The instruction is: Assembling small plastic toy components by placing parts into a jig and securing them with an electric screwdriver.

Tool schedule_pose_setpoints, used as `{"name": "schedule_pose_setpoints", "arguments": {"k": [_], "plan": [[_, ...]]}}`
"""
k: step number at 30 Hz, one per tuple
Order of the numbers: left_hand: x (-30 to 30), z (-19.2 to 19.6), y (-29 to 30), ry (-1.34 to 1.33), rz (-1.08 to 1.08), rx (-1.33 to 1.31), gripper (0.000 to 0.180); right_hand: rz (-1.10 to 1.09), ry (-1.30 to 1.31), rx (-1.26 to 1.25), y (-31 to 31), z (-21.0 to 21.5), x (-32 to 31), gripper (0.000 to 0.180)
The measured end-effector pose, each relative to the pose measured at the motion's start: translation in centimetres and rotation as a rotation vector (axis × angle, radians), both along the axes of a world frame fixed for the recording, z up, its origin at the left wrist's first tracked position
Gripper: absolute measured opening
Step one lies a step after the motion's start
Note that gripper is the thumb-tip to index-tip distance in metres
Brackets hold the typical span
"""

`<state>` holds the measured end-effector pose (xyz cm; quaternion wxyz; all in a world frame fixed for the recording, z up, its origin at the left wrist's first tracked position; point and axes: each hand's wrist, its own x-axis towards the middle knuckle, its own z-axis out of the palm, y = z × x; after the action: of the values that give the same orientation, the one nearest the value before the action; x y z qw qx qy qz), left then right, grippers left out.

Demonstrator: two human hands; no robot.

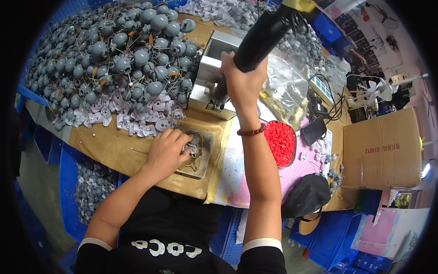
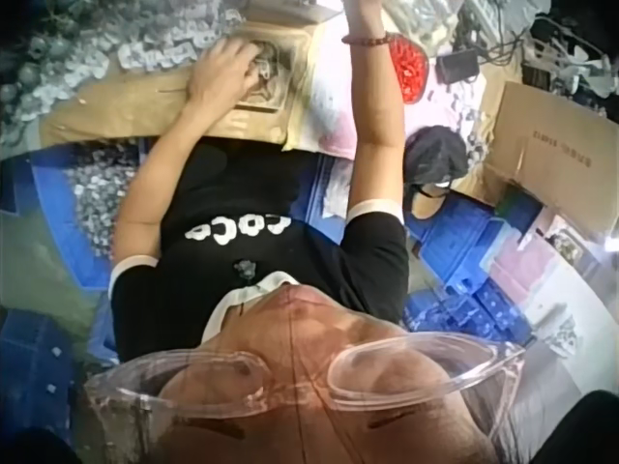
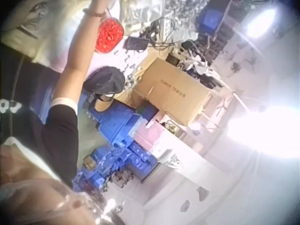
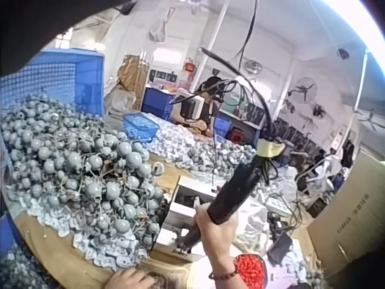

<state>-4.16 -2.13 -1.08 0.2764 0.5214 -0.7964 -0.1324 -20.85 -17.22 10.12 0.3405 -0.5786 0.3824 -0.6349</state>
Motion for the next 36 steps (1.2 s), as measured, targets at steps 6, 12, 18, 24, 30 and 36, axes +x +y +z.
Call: {"name": "schedule_pose_setpoints", "arguments": {"k": [6, 12, 18, 24, 30, 36], "plan": [[0.4, -0.5, 0.0, 0.075, 0.006, 0.048, 0.030, 0.161, -0.005, 0.190, 4.6, -0.9, 1.0, 0.071], [0.6, 0.0, 0.0, 0.075, 0.011, 0.100, 0.026, 0.238, -0.064, 0.141, 10.1, -2.4, 2.0, 0.070], [0.2, -0.1, 0.0, 0.097, 0.002, 0.090, 0.031, 0.249, 0.076, -0.010, 10.1, -4.4, 0.9, 0.066], [0.3, -0.5, 0.0, 0.114, -0.002, 0.058, 0.032, 0.258, 0.012, 0.007, 10.7, -4.5, 1.4, 0.077], [0.5, -0.9, -0.1, 0.142, -0.023, 0.030, 0.031, 0.249, 0.193, -0.082, 10.6, -5.0, 0.8, 0.068], [1.0, -0.2, -0.1, 0.151, -0.034, 0.076, 0.032, 0.328, 0.093, -0.001, 11.7, -5.5, 1.6, 0.054]]}}
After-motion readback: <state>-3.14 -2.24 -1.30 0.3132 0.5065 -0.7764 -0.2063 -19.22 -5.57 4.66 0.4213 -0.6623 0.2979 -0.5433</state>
